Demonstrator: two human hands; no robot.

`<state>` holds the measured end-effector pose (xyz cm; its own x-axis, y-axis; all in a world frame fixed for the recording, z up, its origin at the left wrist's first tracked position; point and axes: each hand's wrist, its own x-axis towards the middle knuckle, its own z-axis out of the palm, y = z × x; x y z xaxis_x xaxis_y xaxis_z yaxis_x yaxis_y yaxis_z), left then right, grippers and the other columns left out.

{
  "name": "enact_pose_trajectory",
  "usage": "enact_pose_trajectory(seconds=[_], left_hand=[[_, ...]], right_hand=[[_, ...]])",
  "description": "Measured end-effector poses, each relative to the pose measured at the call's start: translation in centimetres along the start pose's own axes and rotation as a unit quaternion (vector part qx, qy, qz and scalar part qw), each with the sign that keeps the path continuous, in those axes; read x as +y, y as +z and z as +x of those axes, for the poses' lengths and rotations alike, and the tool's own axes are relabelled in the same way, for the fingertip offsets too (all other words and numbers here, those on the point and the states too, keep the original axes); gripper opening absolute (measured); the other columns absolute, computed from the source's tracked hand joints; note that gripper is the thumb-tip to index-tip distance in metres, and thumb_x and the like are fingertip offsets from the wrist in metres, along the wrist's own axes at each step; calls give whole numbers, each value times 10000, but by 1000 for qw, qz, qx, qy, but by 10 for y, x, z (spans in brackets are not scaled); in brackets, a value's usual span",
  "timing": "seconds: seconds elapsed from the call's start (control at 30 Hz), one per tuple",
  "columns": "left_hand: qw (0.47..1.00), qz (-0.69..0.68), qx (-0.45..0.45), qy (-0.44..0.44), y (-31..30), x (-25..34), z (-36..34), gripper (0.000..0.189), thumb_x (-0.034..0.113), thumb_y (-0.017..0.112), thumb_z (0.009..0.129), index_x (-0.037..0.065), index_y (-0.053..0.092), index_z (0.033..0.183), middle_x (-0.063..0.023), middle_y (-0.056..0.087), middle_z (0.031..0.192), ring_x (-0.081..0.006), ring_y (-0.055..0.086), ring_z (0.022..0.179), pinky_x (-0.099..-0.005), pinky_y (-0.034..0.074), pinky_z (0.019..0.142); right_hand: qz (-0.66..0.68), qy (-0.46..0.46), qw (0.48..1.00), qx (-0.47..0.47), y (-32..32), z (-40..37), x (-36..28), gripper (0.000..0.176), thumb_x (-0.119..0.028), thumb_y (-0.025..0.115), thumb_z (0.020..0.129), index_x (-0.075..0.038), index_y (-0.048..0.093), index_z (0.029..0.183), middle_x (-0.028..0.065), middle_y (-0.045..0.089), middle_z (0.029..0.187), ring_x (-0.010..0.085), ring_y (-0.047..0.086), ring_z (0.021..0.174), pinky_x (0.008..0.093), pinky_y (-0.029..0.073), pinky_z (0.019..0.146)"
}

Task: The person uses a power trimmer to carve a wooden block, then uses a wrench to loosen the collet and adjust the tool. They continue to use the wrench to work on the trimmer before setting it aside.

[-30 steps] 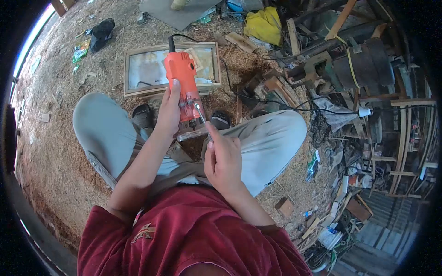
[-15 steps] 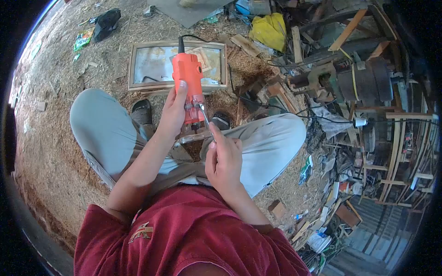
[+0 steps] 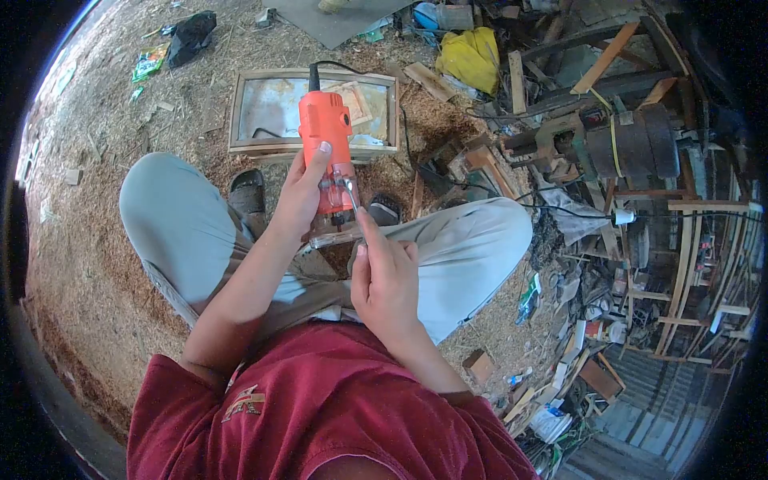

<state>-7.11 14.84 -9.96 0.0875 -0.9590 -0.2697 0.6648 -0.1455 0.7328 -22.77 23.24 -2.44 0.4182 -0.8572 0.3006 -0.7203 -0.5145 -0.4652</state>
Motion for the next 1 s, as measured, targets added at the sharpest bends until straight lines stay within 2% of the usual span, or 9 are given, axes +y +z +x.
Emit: enact_pose_trajectory(seconds=[0.1, 0.4, 0.77, 0.87, 0.97, 1.0], left_hand=[[1000, -1, 3, -17, 2, 5, -4, 434, 390, 575, 1062, 54, 524, 1332, -53, 654, 1052, -118, 671, 872, -308, 585, 739], [1000, -12, -8, 15, 0, 0, 0, 417, 361, 611, 1049, 49, 525, 1312, -55, 665, 1036, -111, 666, 869, -309, 569, 766], [1000, 15, -16, 19, -3, -5, 0, 505, 388, 649, 1025, 23, 510, 1345, -74, 656, 1103, -124, 664, 927, -316, 569, 796], [999, 22, -17, 15, -1, -1, -2, 517, 391, 649, 1025, 19, 505, 1354, -76, 655, 1108, -124, 660, 932, -320, 566, 809], [1000, 19, -16, 16, -1, -1, -1, 517, 393, 646, 1027, 18, 503, 1353, -75, 654, 1103, -123, 657, 928, -319, 565, 810], [1000, 16, -17, 17, -1, 0, 0, 516, 394, 645, 1028, 18, 503, 1351, -75, 654, 1101, -123, 656, 926, -318, 565, 808]], right_hand=[[-3, -5, 1000, 9, 1, 2, -1, 541, 13, 588, 917, 22, 501, 1450, 70, 552, 765, 244, 549, 707, 397, 380, 739], [-16, -20, 999, 29, 8, 0, 2, 535, 12, 590, 914, 20, 515, 1444, 86, 566, 773, 258, 553, 704, 406, 390, 736], [-4, -16, 999, 39, 1, 5, -5, 483, 14, 598, 912, 14, 553, 1393, 90, 587, 794, 258, 551, 685, 398, 389, 734], [49, 0, 998, 44, 0, 5, -6, 429, -9, 632, 904, 2, 575, 1329, 70, 613, 828, 242, 551, 689, 388, 393, 746], [129, 23, 991, 9, -5, 1, -8, 410, -55, 675, 894, -12, 573, 1289, 57, 653, 892, 231, 557, 716, 384, 399, 764], [132, 3, 991, -3, -6, 1, -5, 425, -68, 684, 888, -13, 568, 1293, 55, 661, 908, 231, 559, 726, 384, 400, 768]])
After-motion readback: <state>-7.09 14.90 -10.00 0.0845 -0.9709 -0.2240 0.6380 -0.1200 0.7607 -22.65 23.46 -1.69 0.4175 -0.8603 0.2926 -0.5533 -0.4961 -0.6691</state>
